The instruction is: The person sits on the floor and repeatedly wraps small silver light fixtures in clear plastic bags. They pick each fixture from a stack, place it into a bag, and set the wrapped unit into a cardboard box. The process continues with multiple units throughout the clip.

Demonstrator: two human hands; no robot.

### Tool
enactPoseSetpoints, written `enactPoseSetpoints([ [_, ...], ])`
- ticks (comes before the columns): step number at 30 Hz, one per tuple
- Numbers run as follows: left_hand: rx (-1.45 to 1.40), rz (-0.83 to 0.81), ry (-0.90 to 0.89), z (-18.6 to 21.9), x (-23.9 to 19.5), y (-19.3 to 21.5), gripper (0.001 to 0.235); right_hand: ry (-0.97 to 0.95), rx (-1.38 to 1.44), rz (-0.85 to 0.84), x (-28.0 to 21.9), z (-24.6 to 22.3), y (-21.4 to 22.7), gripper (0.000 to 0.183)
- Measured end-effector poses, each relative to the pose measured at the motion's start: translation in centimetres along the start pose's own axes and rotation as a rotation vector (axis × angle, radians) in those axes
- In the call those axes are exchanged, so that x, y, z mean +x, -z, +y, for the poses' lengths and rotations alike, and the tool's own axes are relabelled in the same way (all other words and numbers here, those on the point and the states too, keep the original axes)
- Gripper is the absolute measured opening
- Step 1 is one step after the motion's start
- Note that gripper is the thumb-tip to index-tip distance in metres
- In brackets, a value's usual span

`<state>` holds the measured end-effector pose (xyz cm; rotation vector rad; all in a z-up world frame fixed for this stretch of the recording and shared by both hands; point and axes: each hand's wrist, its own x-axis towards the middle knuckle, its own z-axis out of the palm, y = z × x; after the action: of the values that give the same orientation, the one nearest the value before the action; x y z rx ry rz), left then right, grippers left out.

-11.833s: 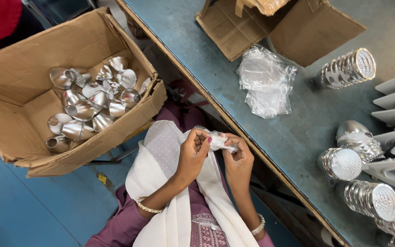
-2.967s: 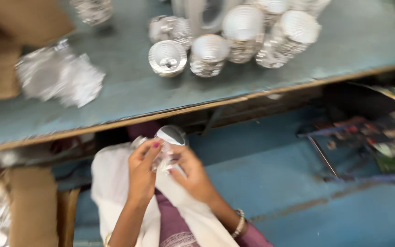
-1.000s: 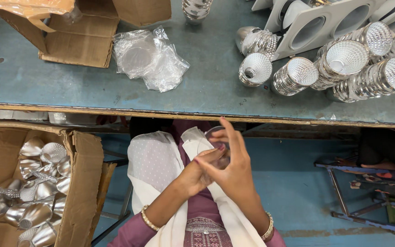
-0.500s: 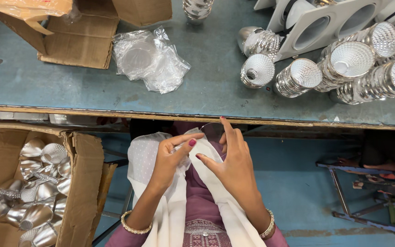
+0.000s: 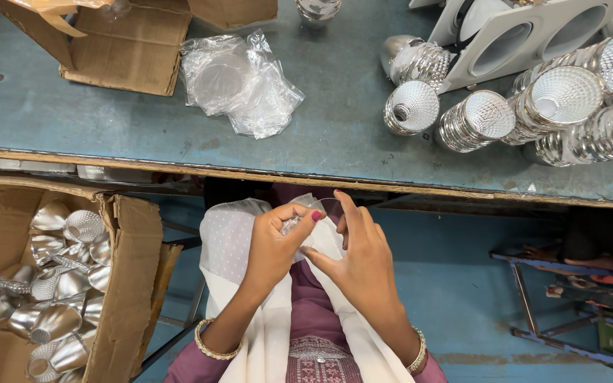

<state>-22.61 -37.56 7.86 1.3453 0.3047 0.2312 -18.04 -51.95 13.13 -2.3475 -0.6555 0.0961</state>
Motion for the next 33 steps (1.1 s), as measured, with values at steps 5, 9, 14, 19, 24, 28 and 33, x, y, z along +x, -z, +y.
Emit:
enactPoseSetpoints([
  [5, 0.083, -0.007, 0.031, 0.5, -0.8, 0.8, 0.041, -0.060, -0.001, -0.023, -0.1, -0.3, 0.9, 0.095],
  [9, 0.006, -0.039, 0.101, 1.0, -1.1, 1.3, 0.043, -0.055, -0.011, 0.003, -0.2, -0.4, 1.3, 0.095],
  [14, -0.053, -0.136, 0.039, 1.7, -0.9, 1.0, 0.025, -0.030, -0.047, 0.009, -0.4, -0.4, 1.2, 0.095],
  [19, -0.054, -0.102, 0.081, 0.8, -0.9, 0.8, 0.013, 0.003, -0.084, 0.040, -0.4, -0.4, 1.3, 0.094],
  [24, 0.138, -0.072, -0.045, -1.5, -0.8, 1.8, 0.035, -0.047, -0.019, 0.045, -0.3, -0.1, 2.0, 0.092],
  [28, 0.033, 0.008, 0.117, -2.5, 0.4, 2.3, 0.042, -0.109, -0.011, 0.103, 0.3, 0.6, 2.6, 0.091],
  [33, -0.008, -0.109, -0.022, -2.7, 1.7, 0.5, 0.014, -0.135, 0.010, 0.130, 1.1, 1.5, 2.4, 0.095],
])
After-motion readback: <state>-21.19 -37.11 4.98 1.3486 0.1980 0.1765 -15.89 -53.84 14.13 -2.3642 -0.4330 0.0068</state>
